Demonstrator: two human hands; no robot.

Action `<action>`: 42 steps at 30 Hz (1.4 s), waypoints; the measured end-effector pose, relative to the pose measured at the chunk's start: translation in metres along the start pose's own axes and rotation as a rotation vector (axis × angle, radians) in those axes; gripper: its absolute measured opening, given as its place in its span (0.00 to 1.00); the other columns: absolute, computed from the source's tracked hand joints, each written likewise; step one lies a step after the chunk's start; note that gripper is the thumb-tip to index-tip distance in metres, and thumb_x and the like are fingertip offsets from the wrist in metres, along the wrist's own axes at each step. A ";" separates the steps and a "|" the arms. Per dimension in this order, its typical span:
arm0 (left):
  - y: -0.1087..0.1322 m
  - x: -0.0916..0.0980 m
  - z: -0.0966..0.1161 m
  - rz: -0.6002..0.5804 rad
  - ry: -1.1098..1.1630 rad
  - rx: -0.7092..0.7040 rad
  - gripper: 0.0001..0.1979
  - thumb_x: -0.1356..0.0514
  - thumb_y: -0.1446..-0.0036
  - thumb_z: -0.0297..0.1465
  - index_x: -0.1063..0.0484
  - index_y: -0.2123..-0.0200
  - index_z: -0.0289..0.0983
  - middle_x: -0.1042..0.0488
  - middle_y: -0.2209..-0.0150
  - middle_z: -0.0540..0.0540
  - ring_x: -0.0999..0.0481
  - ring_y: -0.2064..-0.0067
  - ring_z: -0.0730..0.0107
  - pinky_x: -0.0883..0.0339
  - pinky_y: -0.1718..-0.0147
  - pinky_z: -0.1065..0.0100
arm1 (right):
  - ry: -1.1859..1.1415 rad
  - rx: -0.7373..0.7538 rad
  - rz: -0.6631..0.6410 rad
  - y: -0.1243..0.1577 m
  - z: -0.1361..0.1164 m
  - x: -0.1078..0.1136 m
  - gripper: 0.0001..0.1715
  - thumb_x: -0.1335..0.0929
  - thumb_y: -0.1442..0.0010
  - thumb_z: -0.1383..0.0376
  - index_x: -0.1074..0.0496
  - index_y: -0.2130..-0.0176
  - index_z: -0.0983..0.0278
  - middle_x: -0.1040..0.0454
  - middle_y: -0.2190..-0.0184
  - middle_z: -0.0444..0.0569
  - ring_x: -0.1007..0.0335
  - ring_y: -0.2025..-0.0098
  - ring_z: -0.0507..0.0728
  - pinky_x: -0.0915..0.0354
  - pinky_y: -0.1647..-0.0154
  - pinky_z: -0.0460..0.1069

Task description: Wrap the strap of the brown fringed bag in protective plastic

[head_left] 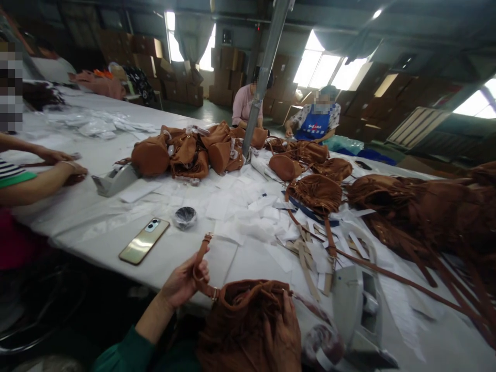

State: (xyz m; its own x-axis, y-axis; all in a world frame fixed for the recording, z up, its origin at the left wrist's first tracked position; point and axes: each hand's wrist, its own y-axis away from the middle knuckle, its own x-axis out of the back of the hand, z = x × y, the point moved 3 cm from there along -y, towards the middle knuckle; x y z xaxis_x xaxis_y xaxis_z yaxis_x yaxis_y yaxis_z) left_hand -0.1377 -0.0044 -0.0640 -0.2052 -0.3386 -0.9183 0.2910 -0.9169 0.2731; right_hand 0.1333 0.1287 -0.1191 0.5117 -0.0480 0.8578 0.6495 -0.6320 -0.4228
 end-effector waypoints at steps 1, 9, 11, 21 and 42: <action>-0.002 -0.005 0.010 0.007 0.018 -0.077 0.14 0.45 0.36 0.29 0.32 0.49 0.31 0.33 0.75 0.52 0.31 0.73 0.75 0.31 0.68 0.70 | -0.003 -0.005 -0.001 0.000 0.000 -0.001 0.29 0.44 0.33 0.57 0.47 0.37 0.65 0.56 0.32 0.59 0.54 0.34 0.71 0.41 0.42 0.69; -0.014 -0.057 0.051 0.157 -0.518 -0.669 0.10 0.36 0.44 0.33 0.29 0.59 0.37 0.25 0.67 0.48 0.25 0.69 0.70 0.30 0.66 0.67 | 0.034 0.028 0.048 -0.001 0.003 -0.002 0.32 0.45 0.32 0.54 0.52 0.34 0.60 0.58 0.32 0.57 0.52 0.35 0.72 0.38 0.45 0.68; -0.019 -0.071 0.048 0.132 -0.709 -0.773 0.13 0.37 0.43 0.37 0.29 0.57 0.36 0.29 0.72 0.51 0.30 0.75 0.75 0.36 0.74 0.73 | 0.039 0.033 0.047 -0.001 0.004 -0.003 0.32 0.45 0.32 0.55 0.53 0.34 0.60 0.59 0.32 0.56 0.52 0.35 0.72 0.37 0.45 0.68; -0.023 -0.129 -0.013 -0.240 -1.011 -0.107 0.29 0.40 0.48 0.53 0.29 0.54 0.34 0.44 0.75 0.54 0.47 0.76 0.77 0.52 0.79 0.73 | 0.084 0.069 0.095 0.006 0.015 -0.013 0.33 0.43 0.34 0.59 0.56 0.33 0.56 0.60 0.31 0.54 0.50 0.36 0.74 0.34 0.49 0.68; 0.001 -0.144 -0.057 -0.302 -1.644 -0.603 0.12 0.45 0.39 0.34 0.29 0.52 0.45 0.24 0.60 0.44 0.27 0.63 0.60 0.34 0.64 0.69 | -0.406 -0.252 0.055 0.006 0.026 0.033 0.22 0.40 0.34 0.53 0.29 0.47 0.58 0.28 0.47 0.53 0.31 0.46 0.63 0.30 0.47 0.58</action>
State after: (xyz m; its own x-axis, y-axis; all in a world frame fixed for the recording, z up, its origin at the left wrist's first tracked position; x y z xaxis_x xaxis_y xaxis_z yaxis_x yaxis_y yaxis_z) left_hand -0.0547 0.0550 0.0523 -0.8359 -0.3777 0.3982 0.2618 -0.9121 -0.3155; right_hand 0.1689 0.1438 -0.1007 0.7525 0.1877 0.6313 0.4842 -0.8074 -0.3371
